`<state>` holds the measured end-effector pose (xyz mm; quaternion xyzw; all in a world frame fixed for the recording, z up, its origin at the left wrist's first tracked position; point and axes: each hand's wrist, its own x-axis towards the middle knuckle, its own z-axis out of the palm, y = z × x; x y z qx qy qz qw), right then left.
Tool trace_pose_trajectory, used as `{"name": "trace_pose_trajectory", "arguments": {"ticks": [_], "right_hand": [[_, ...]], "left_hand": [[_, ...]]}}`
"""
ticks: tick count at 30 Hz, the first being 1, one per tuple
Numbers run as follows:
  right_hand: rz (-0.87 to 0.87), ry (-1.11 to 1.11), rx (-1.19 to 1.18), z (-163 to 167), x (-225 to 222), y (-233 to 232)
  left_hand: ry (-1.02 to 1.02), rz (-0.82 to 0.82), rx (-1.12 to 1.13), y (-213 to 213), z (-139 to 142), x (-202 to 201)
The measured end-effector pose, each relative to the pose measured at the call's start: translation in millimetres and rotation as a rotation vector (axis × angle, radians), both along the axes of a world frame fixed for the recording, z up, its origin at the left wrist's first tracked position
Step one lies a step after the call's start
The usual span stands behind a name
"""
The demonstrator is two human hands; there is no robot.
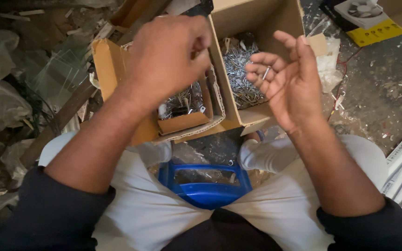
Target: The person sits on a blue stool and sorts metal fasteners by hand. They pick individual screws and bolts from a larger cardboard box and place them into a smaller box, occasionally inspecting them before transferring them.
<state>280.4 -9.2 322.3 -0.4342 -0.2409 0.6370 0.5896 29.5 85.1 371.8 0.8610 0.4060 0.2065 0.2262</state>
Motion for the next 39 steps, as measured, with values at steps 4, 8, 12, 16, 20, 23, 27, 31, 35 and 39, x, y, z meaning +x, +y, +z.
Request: {"name": "trace_pose_trajectory", "arguments": {"ticks": [4,8,12,16,20,23,27,31,35,39], "right_hand": [[-0.021,0.063,0.002,5,2,0],[0.011,0.112,-0.002,6,-2,-2],[0.097,0.190,0.058,7,-4,-6],[0.147,0.134,0.061,9,-7,-8],[0.162,0.123,0.041,13,-8,-9],[0.193,0.101,0.066,16,-9,-11],[0.241,0.020,0.079,19,-11,-13],[0.267,-0.043,0.067,21,-11,-12],[0.275,-0.115,0.090,21,-8,-11],[0.196,0.018,0.042,21,2,-8]], "left_hand": [[0.043,0.022,0.288,-1,-5,-3],[-0.144,-0.183,0.274,-12,-9,11],[-0.197,-0.293,0.334,-29,-10,32],[0.008,-0.281,0.440,-37,-11,39],[-0.073,-0.296,0.414,-36,-10,37],[-0.056,-0.315,0.397,-35,-9,35],[-0.006,-0.377,0.393,-33,-5,32],[-0.035,-0.443,0.410,-32,-2,32],[-0.016,-0.484,0.408,-32,-1,30],[-0.039,-0.469,0.428,-21,2,28]]}}
